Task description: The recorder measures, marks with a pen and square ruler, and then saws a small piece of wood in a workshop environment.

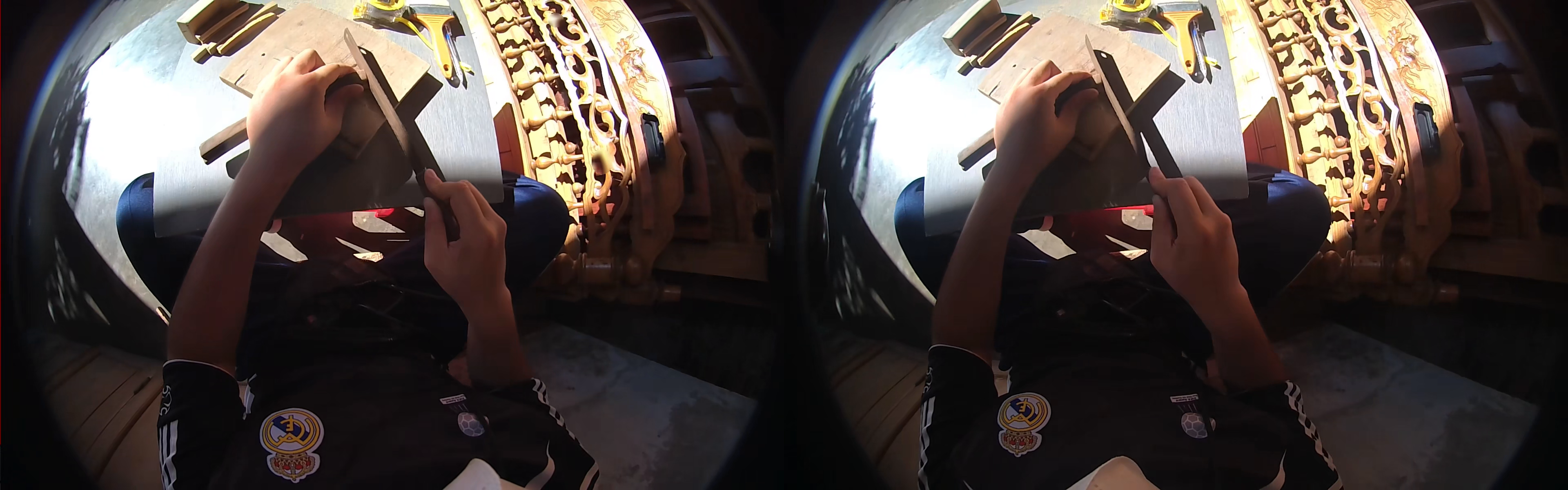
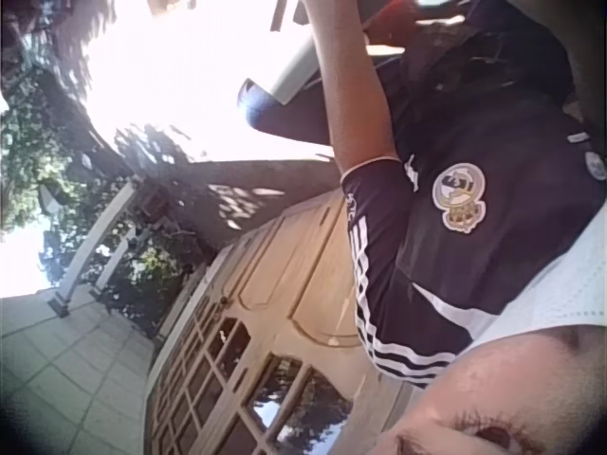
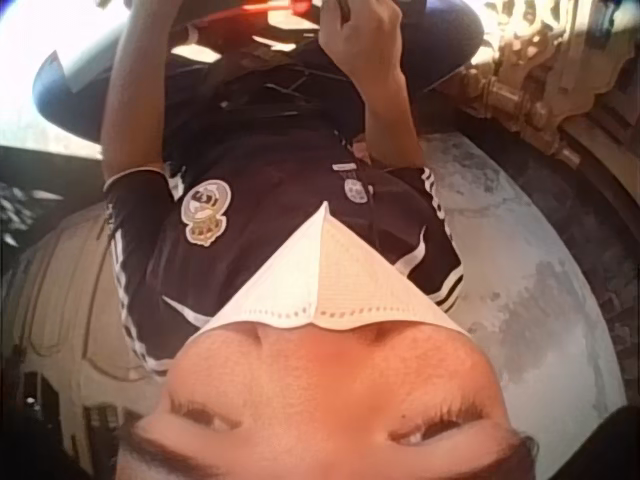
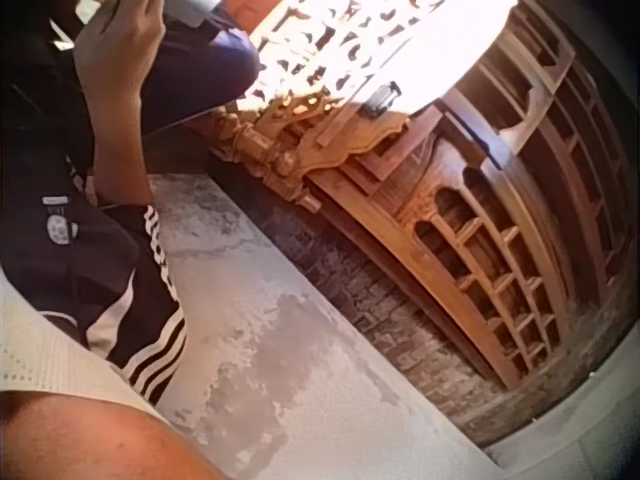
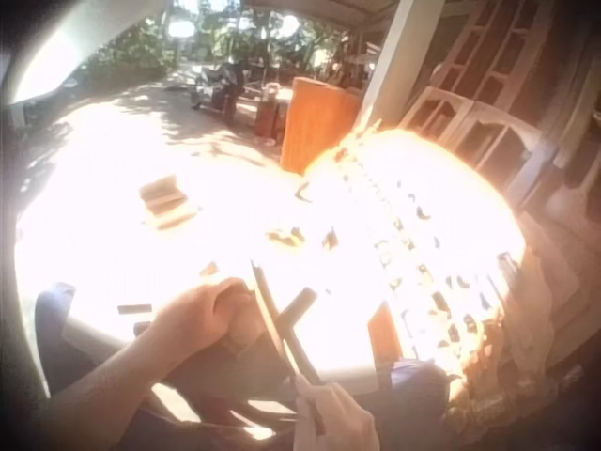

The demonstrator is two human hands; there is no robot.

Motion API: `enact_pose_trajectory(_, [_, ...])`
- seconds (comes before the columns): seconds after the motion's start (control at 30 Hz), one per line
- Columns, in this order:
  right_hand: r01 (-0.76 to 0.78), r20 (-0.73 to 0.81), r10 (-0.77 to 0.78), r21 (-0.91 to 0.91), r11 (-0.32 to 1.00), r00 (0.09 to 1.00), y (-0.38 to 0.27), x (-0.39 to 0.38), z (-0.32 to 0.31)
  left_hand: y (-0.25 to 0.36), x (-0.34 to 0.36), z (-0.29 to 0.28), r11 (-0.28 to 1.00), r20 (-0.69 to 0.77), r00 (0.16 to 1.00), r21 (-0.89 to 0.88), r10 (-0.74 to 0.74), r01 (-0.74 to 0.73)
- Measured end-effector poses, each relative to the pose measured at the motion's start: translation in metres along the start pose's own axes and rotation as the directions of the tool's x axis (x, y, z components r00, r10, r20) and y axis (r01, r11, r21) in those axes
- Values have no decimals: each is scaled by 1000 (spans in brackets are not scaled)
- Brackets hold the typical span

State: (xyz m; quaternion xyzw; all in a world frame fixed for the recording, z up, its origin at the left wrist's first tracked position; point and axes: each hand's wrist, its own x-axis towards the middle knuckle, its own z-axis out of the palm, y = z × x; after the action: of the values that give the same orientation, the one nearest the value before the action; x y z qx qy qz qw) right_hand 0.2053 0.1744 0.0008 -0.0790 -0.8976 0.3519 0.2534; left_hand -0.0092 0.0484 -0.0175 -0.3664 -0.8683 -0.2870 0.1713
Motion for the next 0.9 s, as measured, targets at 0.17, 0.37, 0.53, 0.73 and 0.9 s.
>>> enact_pose_trajectory(0.17, [61,9,-61,25,998,998,9,22,8,3,-1,-1,1000,32,999,5,-14,14])
enact_pose_trajectory(0.37, [-6,8,6,-54,999,1000,-7,-31,-15,4,2,-2,999,28,1000,41,-10,9])
enact_pose_trajectory(0.53, [74,-6,-74,-7,997,997,14,29,19,-1,-1,-1,1000,34,999,-21,14,-13])
enact_pose_trajectory(0.73, [114,12,-114,-37,993,993,7,-5,8,8,1,-4,1000,44,999,12,-18,18])
enact_pose_trajectory(0.9, [5,28,-4,-38,999,1000,-25,-61,-79,3,0,1,999,0,1000,45,10,-10])
